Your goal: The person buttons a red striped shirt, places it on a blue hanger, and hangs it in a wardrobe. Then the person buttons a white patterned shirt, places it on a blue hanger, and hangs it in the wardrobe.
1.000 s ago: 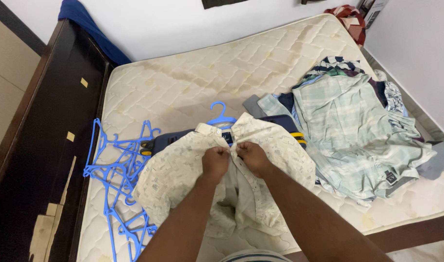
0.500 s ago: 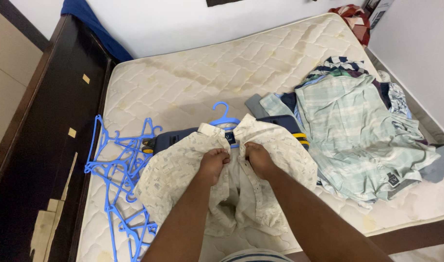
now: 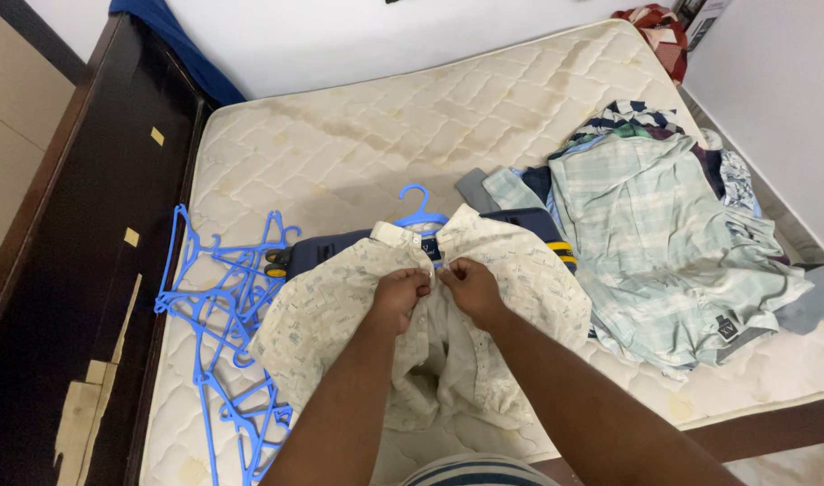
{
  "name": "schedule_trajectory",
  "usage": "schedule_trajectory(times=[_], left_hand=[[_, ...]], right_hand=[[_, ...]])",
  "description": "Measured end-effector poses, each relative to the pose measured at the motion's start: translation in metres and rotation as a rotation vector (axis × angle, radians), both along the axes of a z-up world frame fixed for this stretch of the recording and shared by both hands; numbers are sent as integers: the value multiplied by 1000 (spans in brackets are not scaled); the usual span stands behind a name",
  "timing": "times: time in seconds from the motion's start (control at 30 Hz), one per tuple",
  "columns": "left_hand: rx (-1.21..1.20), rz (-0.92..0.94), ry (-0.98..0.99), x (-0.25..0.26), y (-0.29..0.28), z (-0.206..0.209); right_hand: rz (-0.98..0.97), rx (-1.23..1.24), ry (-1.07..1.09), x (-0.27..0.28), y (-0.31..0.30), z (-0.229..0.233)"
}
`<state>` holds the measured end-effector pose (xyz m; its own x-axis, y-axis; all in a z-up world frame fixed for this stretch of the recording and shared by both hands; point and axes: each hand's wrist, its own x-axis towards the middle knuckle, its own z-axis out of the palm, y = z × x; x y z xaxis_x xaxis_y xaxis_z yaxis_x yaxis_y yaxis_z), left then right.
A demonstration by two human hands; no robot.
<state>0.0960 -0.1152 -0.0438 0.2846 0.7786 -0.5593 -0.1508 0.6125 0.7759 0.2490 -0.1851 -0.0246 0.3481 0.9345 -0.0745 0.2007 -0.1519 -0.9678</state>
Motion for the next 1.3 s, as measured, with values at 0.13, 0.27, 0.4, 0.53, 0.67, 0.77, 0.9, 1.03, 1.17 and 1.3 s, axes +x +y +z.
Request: schedule_trajectory(times=[0.13,0.27,0.4,0.53,0.67,0.77,0.9,1.03,1.17,1.3], left_hand=[[46,30,-21,2,-2,8],[61,1,86,2,-2,23],[36,-22,21,1,-1,20],[35,-30,4,1,2,5],[46,-23,19,2,3,2],[50,-24,25,1,2,0],[80,-37,21,1,3,-3],[83,-28,38,2,2,-1],[51,-48,36,-2,2,6],[53,-44,54,-1,-1,9]], right_hand=[[-173,-60,-387,-18,-9,28],[-245,-219,-116,-27,-5,31],[-136,-215,258,-11,6,3],[-91,-220,404,-4,11,-18],[-106,-201,404,-7,11,-21],[-104,-173,388,-9,9,-24],[-125,-228,425,-7,10,-24],[-106,-223,537,-3,15,-23],[-104,-263,518,-4,14,-18],[-61,-258,561,-3,13,-12]])
